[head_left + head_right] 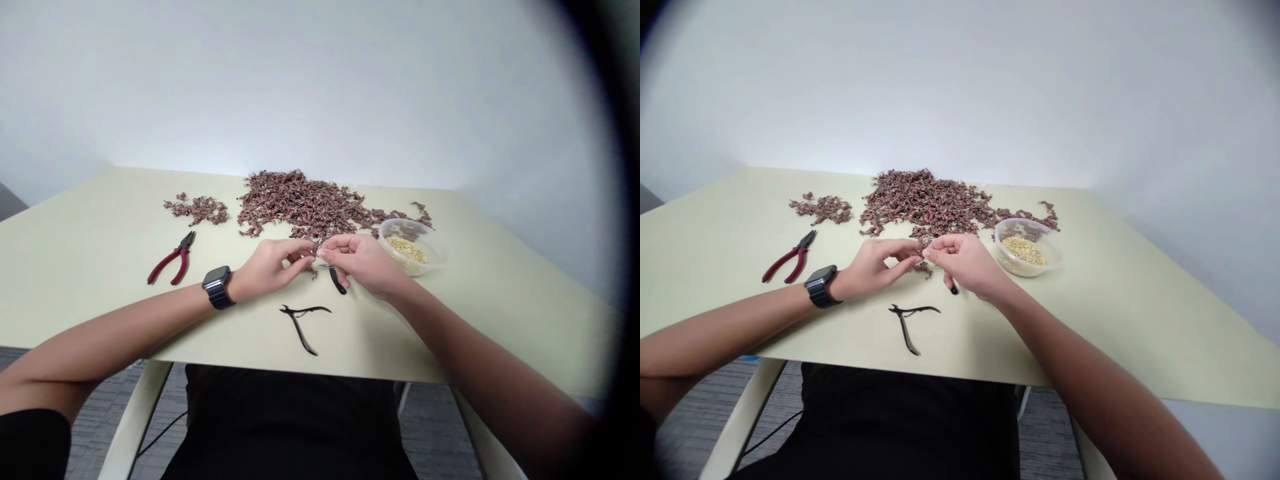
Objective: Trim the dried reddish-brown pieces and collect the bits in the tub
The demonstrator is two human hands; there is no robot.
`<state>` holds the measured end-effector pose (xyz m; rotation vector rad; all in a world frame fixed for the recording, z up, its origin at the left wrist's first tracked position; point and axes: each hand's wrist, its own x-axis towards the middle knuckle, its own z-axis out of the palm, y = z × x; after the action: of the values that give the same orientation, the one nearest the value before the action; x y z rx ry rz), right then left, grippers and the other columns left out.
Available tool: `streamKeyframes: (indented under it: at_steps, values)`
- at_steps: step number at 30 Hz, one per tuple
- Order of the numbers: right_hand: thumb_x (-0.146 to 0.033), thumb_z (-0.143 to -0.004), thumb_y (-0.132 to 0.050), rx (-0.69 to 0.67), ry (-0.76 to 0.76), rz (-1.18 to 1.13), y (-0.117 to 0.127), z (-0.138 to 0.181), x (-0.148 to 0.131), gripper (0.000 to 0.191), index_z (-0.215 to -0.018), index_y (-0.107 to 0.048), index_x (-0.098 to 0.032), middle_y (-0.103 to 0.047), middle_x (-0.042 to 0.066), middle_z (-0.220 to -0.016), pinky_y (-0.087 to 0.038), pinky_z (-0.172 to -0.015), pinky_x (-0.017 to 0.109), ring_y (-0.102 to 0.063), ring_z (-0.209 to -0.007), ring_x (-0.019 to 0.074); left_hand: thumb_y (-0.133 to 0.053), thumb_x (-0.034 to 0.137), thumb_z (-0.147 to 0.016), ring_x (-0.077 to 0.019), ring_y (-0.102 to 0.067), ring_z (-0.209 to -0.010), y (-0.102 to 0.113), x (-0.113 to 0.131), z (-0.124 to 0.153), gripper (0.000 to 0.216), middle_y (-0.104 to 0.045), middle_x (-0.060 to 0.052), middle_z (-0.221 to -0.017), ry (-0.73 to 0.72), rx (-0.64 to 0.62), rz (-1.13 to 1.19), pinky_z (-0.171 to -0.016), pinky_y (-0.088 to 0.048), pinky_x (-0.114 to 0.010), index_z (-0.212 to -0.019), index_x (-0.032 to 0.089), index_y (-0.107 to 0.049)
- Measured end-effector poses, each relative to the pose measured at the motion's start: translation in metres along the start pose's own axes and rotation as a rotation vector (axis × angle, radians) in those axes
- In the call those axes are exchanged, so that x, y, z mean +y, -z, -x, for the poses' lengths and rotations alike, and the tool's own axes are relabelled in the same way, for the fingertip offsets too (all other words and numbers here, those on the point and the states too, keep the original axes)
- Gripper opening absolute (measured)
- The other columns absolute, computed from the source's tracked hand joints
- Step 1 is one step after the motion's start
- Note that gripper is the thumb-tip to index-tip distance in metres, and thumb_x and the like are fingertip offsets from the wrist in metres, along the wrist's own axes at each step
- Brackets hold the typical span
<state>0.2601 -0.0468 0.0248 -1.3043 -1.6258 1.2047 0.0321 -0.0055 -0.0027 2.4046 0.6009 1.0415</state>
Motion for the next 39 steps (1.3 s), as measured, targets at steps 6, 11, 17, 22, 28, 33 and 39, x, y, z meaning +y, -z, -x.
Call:
streamKeyframes:
  at_steps: [6,11,17,22,28,33,39]
  values:
    - [-0.041,-0.096,-0.063,0.095,0.182,0.213,-0.004,0.003,0.001,0.022,-0.094,-0.067,-0.02,-0.049,-0.006,-0.055,-0.039,-0.049,0.025,-0.055,-0.046,0.0129,-0.066,0.035,-0.098,-0.0174,-0.079,-0.084,-0.002,0.002,-0.001,0.035,-0.081,-0.01,-0.096,0.203,-0.018,0.231,-0.075,-0.063,-0.024,-0.124,0.013,-0.07]
    - [-0.027,-0.097,-0.06,0.239,0.554,0.588,-0.004,0.0,0.007,0.012,-0.092,-0.068,-0.019,-0.046,-0.004,-0.062,-0.04,-0.061,0.027,-0.049,-0.057,0.0116,-0.069,0.039,-0.095,-0.0149,-0.075,-0.073,-0.004,0.005,-0.003,0.036,-0.08,-0.009,-0.09,0.295,0.005,0.35,-0.07,-0.062,-0.024,-0.118,0.011,-0.071]
    - [-0.028,-0.097,-0.059,0.276,0.501,0.518,-0.013,0.003,0.008,0.012,-0.091,-0.065,-0.02,-0.049,-0.004,-0.06,-0.04,-0.059,0.026,-0.048,-0.054,0.0111,-0.068,0.037,-0.097,-0.0163,-0.077,-0.077,-0.004,0.007,-0.002,0.034,-0.08,-0.009,-0.091,0.229,0.023,0.286,-0.071,-0.063,-0.024,-0.119,0.012,-0.071]
    - [-0.045,-0.094,-0.066,0.131,0.073,-0.057,-0.02,0.002,0.006,0.026,-0.091,-0.064,-0.019,-0.051,-0.005,-0.06,-0.037,-0.043,0.025,-0.047,-0.042,0.0093,-0.065,0.031,-0.098,-0.0153,-0.078,-0.08,-0.001,0.006,0.0,0.028,-0.081,-0.007,-0.094,0.076,0.06,0.008,-0.072,-0.062,-0.022,-0.119,0.015,-0.072]
    - [-0.057,-0.085,-0.075,0.027,0.002,-0.195,-0.01,-0.004,0.01,0.04,-0.093,-0.066,-0.019,-0.058,-0.003,-0.069,-0.035,-0.041,0.024,-0.047,-0.042,0.0077,-0.069,0.036,-0.096,-0.018,-0.079,-0.081,-0.003,0.005,0.0,0.036,-0.081,-0.01,-0.094,0.195,0.025,0.186,-0.073,-0.063,-0.025,-0.123,0.013,-0.071]
    - [-0.047,-0.095,-0.065,0.132,0.233,0.18,-0.005,-0.002,0.008,0.026,-0.098,-0.067,-0.022,-0.051,-0.005,-0.06,-0.04,-0.051,0.026,-0.055,-0.048,0.0126,-0.073,0.041,-0.093,-0.0139,-0.072,-0.068,-0.005,0.009,-0.004,0.038,-0.079,-0.012,-0.089,0.376,0.001,0.45,-0.067,-0.061,-0.025,-0.115,0.01,-0.071]
    - [-0.038,-0.099,-0.059,0.192,0.396,0.439,-0.008,0.0,0.009,0.019,-0.092,-0.065,-0.021,-0.054,-0.003,-0.062,-0.04,-0.057,0.027,-0.052,-0.054,0.0125,-0.074,0.04,-0.092,-0.0118,-0.069,-0.065,-0.006,0.012,-0.005,0.036,-0.076,-0.009,-0.084,0.408,-0.011,0.542,-0.067,-0.059,-0.024,-0.111,0.01,-0.071]
